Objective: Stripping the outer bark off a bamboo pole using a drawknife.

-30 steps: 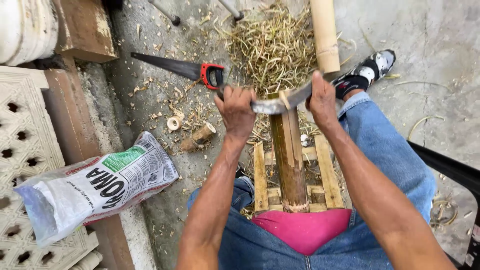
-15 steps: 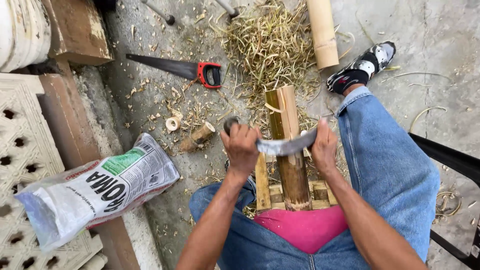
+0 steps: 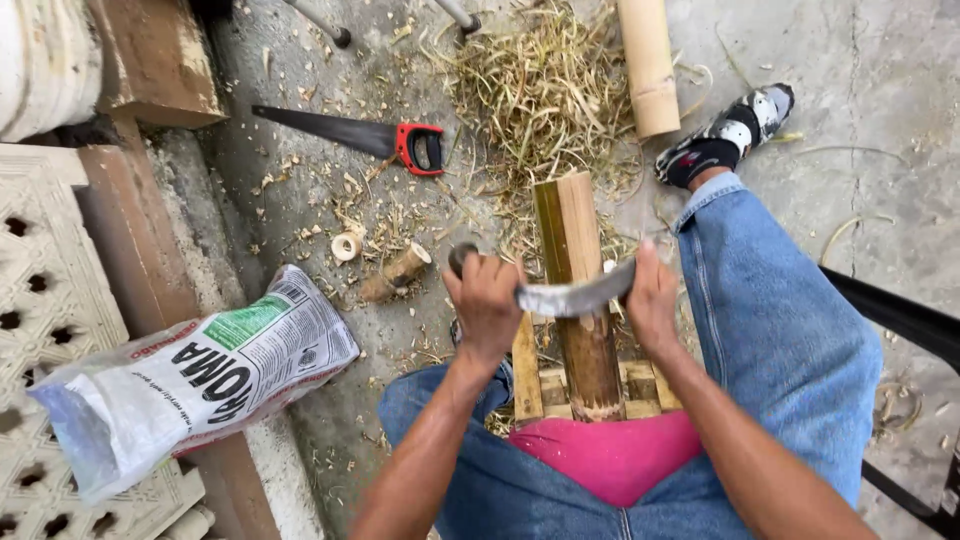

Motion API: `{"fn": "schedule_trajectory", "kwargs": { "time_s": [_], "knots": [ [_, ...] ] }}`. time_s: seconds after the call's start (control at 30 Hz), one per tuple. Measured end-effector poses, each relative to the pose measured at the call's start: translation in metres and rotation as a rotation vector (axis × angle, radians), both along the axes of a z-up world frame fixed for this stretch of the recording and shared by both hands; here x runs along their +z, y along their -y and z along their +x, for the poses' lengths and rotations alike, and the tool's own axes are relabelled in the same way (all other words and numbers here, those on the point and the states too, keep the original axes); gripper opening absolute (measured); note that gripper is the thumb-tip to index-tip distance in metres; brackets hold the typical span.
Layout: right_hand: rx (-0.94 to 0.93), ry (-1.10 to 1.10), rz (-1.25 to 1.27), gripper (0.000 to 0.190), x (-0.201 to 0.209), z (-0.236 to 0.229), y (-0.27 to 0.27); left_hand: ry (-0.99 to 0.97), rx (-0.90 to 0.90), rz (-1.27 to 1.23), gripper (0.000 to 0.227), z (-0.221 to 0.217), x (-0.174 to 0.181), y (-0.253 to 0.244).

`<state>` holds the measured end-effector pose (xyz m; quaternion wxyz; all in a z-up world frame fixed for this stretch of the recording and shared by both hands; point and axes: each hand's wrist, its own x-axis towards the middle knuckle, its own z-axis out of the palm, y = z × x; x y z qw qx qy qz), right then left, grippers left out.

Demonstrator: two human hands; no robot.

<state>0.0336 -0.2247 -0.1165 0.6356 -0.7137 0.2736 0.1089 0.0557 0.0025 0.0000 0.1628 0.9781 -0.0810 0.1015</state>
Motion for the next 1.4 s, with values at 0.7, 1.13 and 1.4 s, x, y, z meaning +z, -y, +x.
{"fn": "schedule_trajectory", "kwargs": {
  "time_s": [0.7,1.13,1.4],
  "knots": [
    [0.1,0.108,0.209,0.057,0.028,0.135,-0.008,0.131,0.071,0.072,0.023,0.085,-0.034,-0.012],
    [0.167,0.231,0.037,0.058,0.01,0.157,-0.012,0.142,0.064,0.049,0.022,0.111,-0.036,-0.007],
    [0.195,0.136,0.015,0.05,0.043,0.065,0.005,-0.021,0.221,-0.106,0.023,-0.017,-0.064,0.008]
  ]
}}
